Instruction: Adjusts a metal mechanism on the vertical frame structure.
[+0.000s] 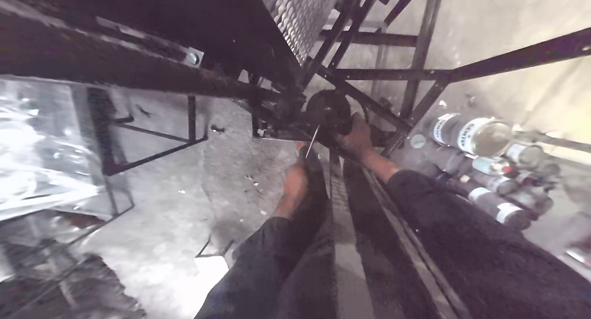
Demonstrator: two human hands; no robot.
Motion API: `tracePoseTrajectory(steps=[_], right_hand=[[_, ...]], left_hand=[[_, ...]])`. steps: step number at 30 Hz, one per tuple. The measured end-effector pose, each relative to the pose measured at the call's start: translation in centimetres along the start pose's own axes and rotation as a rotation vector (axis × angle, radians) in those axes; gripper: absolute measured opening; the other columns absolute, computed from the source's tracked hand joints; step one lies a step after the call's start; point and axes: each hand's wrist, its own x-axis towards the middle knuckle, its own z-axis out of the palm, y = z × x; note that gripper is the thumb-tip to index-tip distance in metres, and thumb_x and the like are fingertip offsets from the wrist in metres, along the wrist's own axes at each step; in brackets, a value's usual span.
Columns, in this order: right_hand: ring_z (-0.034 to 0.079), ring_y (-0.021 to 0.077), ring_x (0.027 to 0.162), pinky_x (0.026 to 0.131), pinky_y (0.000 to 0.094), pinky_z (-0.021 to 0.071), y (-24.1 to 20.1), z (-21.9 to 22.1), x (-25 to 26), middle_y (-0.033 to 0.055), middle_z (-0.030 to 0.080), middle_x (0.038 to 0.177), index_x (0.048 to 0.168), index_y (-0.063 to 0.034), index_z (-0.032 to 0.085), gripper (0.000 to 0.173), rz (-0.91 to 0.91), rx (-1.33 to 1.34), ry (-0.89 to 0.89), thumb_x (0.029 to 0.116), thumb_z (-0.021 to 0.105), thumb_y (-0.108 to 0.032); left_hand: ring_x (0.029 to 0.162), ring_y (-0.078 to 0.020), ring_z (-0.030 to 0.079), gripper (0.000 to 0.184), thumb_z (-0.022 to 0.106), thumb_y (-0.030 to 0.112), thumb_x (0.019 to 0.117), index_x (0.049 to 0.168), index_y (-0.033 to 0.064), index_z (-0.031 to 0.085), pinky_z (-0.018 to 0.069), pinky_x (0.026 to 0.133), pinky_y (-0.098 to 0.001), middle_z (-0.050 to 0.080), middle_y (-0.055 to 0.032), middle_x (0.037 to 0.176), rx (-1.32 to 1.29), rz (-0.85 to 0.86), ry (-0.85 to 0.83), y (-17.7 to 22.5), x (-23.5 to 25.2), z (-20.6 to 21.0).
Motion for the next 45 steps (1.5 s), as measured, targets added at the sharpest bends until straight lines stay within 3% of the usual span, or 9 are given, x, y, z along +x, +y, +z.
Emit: tracePoseTrajectory(steps=[8, 12, 15, 22, 27, 32, 41, 43, 45], right_hand=[[0.069, 0.0368, 0.1, 0.087, 0.0567, 0.0558, -0.1, 0.4, 0.0, 0.0219, 0.068, 0.107, 0.124, 0.0013, 0.054, 0.066, 0.026, -0.011, 0.006, 0.0782, 0.087, -0.032], [0.068, 0.039, 0.093, 0.077, 0.0585, 0.0566, 0.2, 0.3, -0.8, 0.023, 0.066, 0.103, 0.128, -0.0009, 0.05, 0.069, -0.007, 0.014, 0.012, 0.0803, 0.086, -0.035], [0.068, 0.0389, 0.101, 0.087, 0.058, 0.0555, -0.8, 0.2, -0.1, 0.0236, 0.067, 0.107, 0.128, 0.0026, 0.052, 0.071, 0.009, -0.034, 0.022, 0.0783, 0.087, -0.034], [0.068, 0.0394, 0.106, 0.09, 0.0586, 0.0552, -1.7, -0.3, 0.0, 0.0243, 0.067, 0.113, 0.133, 0.0006, 0.05, 0.076, 0.115, -0.059, -0.024, 0.0766, 0.089, -0.031], [0.068, 0.0413, 0.1, 0.084, 0.06, 0.0561, -0.7, 0.4, -0.9, 0.0254, 0.066, 0.11, 0.131, 0.0017, 0.051, 0.075, 0.002, -0.033, 0.008, 0.0776, 0.09, -0.034], [0.068, 0.0386, 0.098, 0.082, 0.0583, 0.0569, -0.4, 0.9, -0.9, 0.0227, 0.067, 0.109, 0.127, -0.0015, 0.055, 0.067, -0.013, -0.032, 0.014, 0.0784, 0.09, -0.032], [0.069, 0.0374, 0.091, 0.076, 0.0568, 0.0577, -1.1, 1.0, -1.3, 0.022, 0.067, 0.105, 0.131, -0.0036, 0.051, 0.071, 0.043, -0.097, 0.006, 0.0811, 0.088, -0.038], [0.069, 0.0383, 0.098, 0.082, 0.0579, 0.057, -1.6, 0.8, -1.6, 0.0231, 0.067, 0.112, 0.138, -0.0039, 0.048, 0.074, 0.079, -0.104, -0.023, 0.0842, 0.085, -0.039], [0.07, 0.0377, 0.094, 0.079, 0.0578, 0.0575, -1.7, 0.9, -1.7, 0.022, 0.068, 0.109, 0.138, -0.0054, 0.048, 0.073, 0.088, -0.081, -0.018, 0.0844, 0.085, -0.039]], left_hand=[[0.105, -0.04, 0.069, 0.038, 0.039, 0.024, 0.1105, 0.143, 0.0097, 0.053, 0.0533, 0.091, -0.0584, 0.07, -0.0226, 0.112, -0.043, 0.019, 0.028, -0.1, 0.1, -0.4], [0.1, -0.037, 0.07, 0.039, 0.039, 0.032, 0.1107, 0.137, 0.0103, 0.059, 0.0543, 0.089, -0.0576, 0.071, -0.0198, 0.108, -0.071, 0.052, 0.014, -1.1, 0.6, -0.5], [0.094, -0.0322, 0.069, 0.038, 0.041, 0.034, 0.1099, 0.13, 0.0085, 0.062, 0.0546, 0.085, -0.0537, 0.07, -0.0169, 0.103, -0.113, 0.103, 0.008, -1.5, 0.6, -1.0], [0.104, -0.0406, 0.069, 0.037, 0.039, 0.024, 0.1105, 0.138, 0.0058, 0.055, 0.0538, 0.091, -0.0593, 0.069, -0.0237, 0.112, 0.011, 0.121, 0.004, -1.8, 1.6, -2.0], [0.106, -0.0452, 0.068, 0.032, 0.04, 0.016, 0.1097, 0.135, 0.0032, 0.057, 0.053, 0.091, -0.0616, 0.068, -0.0278, 0.111, 0.063, 0.125, 0.019, -2.6, 3.2, -2.5], [0.099, -0.0454, 0.07, 0.029, 0.042, 0.016, 0.1097, 0.133, 0.0049, 0.056, 0.0548, 0.085, -0.0628, 0.069, -0.0262, 0.102, 0.082, 0.179, 0.041, -3.8, 4.2, -2.6], [0.103, -0.0469, 0.069, 0.03, 0.041, 0.015, 0.1075, 0.13, 0.0053, 0.059, 0.0527, 0.086, -0.0651, 0.07, -0.0262, 0.105, 0.157, 0.181, 0.036, -3.8, 4.8, -3.4], [0.108, -0.0466, 0.067, 0.032, 0.04, 0.018, 0.1092, 0.134, 0.0075, 0.057, 0.0523, 0.088, -0.0654, 0.069, -0.026, 0.112, 0.167, 0.159, 0.012, -3.8, 4.9, -3.7], [0.108, -0.0463, 0.067, 0.032, 0.04, 0.018, 0.1093, 0.136, 0.0101, 0.057, 0.053, 0.087, -0.0655, 0.069, -0.0252, 0.114, 0.172, 0.15, 0.015, -3.9, 4.9, -3.8]])
